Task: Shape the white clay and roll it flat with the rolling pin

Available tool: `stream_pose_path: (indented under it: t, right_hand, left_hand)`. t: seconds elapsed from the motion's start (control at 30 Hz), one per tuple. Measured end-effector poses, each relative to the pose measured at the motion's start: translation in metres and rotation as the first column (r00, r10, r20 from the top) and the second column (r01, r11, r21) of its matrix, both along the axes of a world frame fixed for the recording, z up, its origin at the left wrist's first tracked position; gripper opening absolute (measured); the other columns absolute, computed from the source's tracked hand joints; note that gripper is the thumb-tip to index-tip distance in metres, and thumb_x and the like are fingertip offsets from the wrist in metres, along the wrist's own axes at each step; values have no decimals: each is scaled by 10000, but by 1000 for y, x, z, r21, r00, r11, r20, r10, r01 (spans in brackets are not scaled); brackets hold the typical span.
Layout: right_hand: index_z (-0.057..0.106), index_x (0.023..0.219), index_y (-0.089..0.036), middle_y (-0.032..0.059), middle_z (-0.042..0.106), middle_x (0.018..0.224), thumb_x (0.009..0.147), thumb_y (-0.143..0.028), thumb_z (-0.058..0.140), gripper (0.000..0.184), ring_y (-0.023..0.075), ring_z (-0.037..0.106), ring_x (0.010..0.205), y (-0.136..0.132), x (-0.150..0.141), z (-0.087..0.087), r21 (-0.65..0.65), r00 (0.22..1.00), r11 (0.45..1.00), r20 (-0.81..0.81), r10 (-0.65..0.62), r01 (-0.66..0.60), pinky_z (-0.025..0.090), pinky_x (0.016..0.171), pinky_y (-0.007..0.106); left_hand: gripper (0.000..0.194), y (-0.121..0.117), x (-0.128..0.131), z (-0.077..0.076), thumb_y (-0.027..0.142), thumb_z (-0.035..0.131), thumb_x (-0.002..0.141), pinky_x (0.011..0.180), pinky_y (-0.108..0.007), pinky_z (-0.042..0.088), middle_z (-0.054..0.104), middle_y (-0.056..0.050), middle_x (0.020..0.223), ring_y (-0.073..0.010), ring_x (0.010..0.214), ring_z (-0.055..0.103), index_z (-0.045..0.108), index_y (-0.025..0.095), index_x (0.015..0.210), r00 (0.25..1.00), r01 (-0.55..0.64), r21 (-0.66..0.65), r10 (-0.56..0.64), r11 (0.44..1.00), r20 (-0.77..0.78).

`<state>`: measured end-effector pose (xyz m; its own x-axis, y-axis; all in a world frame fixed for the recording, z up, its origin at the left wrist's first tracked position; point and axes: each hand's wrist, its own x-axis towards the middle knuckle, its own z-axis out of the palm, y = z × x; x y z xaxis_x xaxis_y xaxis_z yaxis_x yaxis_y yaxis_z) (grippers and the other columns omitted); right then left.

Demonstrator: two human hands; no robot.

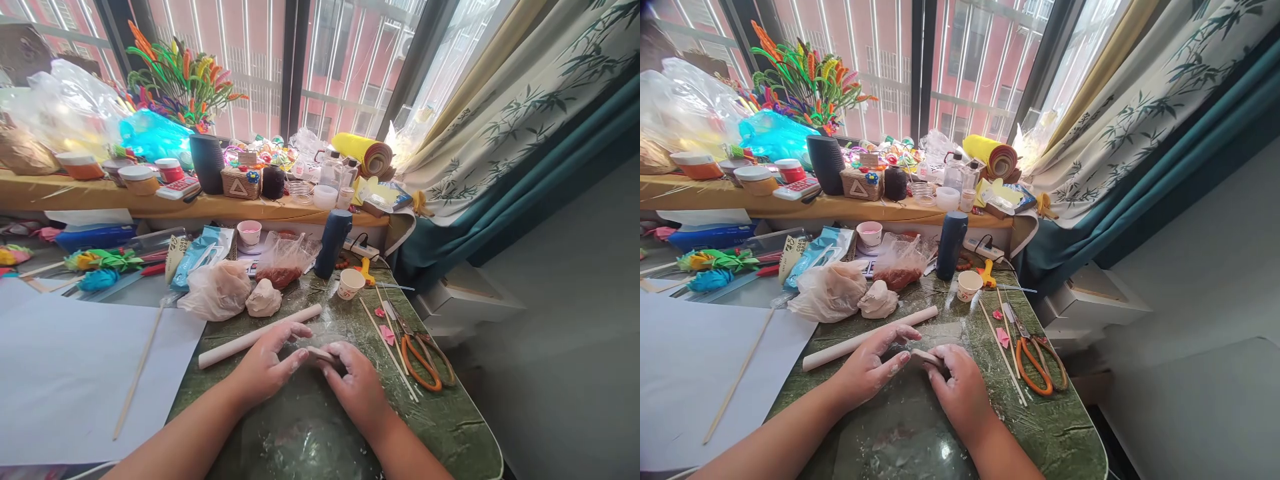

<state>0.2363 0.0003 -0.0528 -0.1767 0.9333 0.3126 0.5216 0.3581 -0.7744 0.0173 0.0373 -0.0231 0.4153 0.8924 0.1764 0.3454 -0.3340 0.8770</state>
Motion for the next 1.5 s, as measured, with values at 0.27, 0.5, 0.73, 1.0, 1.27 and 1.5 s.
stream_pose_path:
  t: [0.27,0.5,0.73,1.0,1.27,1.5]
  right_hand:
    - [700,1020,-263,36,736,969,907,-252,611,144,226,689,888,0,0,-5,-72,997,997,-78,-4,-2,543,801,327]
    - [682,1138,-257,57,712,1042,782,-233,745,363,263,663,992,8,-3,-11,-93,1000,995,-26,18,-20,535,901,397]
    - [675,1166,-271,55,722,1108,899,-283,644,269,256,671,1027,2,0,-6,-84,996,997,-92,-9,1,531,913,369]
    - [652,1228,-281,68,719,1077,945,-222,586,296,265,656,1017,6,-2,-10,102,998,994,49,-38,33,526,921,408]
    - [665,1084,-257,49,696,980,954,-225,579,160,232,650,931,3,-2,-9,110,998,993,51,-41,35,532,846,350]
    - [682,1111,-272,40,715,1082,867,-198,676,256,248,649,1034,10,-2,-8,1,1000,1000,26,-13,13,525,914,360]
  left_hand:
    - [274,2,9,-7,226,720,780,871,-340,527,753,-42,1042,-243,962,682,700,217,1053,988,32,-88,-45,996,-147]
    - [66,7,10,-8,202,708,755,725,-297,476,724,-6,839,-220,818,646,698,216,819,962,-8,-16,3,1000,-272]
    - [295,5,6,-7,255,737,785,874,-339,525,742,-39,1052,-240,976,674,682,228,1073,995,-28,-80,20,996,-98]
    - [197,8,4,-5,306,541,950,951,-392,511,723,-65,1128,-255,1073,653,670,213,1069,986,-163,-15,162,987,-37]
    - [276,3,3,-11,314,579,939,987,-403,511,706,-71,1217,-259,1112,652,651,234,1193,993,-20,2,21,1000,-118]
    - [191,7,8,-16,195,625,876,919,-380,531,752,-45,1052,-252,1001,684,717,233,1040,974,51,54,-37,997,-225]
